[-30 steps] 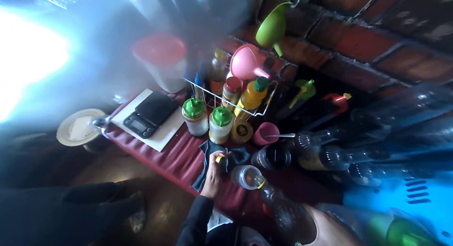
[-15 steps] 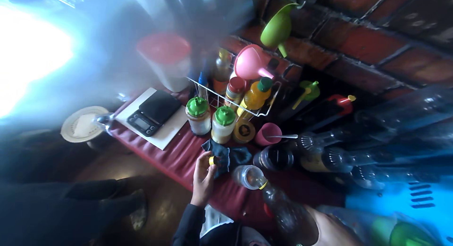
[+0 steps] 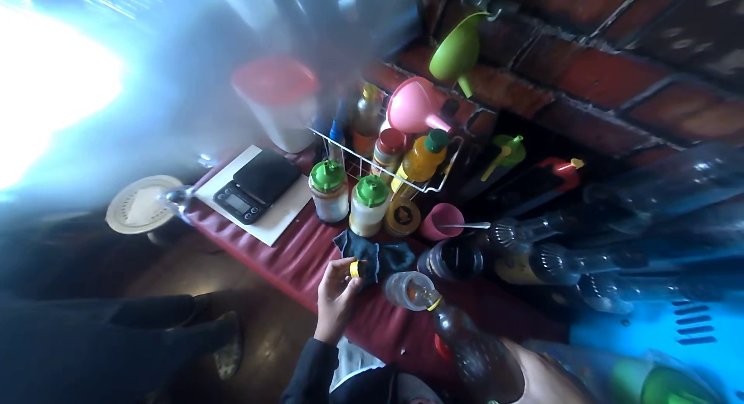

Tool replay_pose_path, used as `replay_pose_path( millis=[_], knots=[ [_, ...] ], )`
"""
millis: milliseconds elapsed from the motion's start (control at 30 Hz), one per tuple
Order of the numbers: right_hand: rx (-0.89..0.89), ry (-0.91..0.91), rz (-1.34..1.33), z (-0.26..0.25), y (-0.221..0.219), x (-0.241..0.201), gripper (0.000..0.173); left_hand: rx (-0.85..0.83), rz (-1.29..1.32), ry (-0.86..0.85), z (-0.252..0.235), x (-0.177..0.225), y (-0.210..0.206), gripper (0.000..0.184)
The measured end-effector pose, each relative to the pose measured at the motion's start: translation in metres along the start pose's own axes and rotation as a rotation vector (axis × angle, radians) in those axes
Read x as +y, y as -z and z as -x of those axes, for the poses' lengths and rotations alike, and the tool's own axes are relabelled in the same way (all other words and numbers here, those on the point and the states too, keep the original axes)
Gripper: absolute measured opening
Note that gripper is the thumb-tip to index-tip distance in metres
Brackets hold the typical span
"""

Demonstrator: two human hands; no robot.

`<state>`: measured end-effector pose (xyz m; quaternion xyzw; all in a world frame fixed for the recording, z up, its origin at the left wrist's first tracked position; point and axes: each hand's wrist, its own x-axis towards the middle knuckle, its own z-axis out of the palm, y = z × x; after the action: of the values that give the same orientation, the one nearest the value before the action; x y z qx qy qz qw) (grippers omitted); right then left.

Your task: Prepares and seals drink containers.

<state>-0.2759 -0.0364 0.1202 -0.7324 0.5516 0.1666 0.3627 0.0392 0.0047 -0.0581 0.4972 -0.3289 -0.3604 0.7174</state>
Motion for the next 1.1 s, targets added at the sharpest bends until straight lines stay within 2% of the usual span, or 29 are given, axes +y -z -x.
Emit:
replay_pose_path(
  millis=[567,833,1000,1100],
  knots=[
    [0.0,0.009,-0.013,-0.001,-0.002,0.003,0.091,-0.034,0.035,-0.071,-0.004,0.017,-0.006,0.036],
    [0.055,0.029,-0.089,-0.003,-0.01,0.008,0.103,-0.182,-0.023,-0.189,-0.013,0.075,-0.026,0.039],
    [0.186,0.166,-0.218,-0.005,-0.016,0.004,0.098,-0.249,-0.149,-0.269,-0.017,0.11,-0.049,0.038],
    [0.207,0.188,-0.264,-0.008,-0.016,-0.001,0.098,-0.35,-0.277,-0.295,-0.022,0.124,-0.064,0.039]
  ],
)
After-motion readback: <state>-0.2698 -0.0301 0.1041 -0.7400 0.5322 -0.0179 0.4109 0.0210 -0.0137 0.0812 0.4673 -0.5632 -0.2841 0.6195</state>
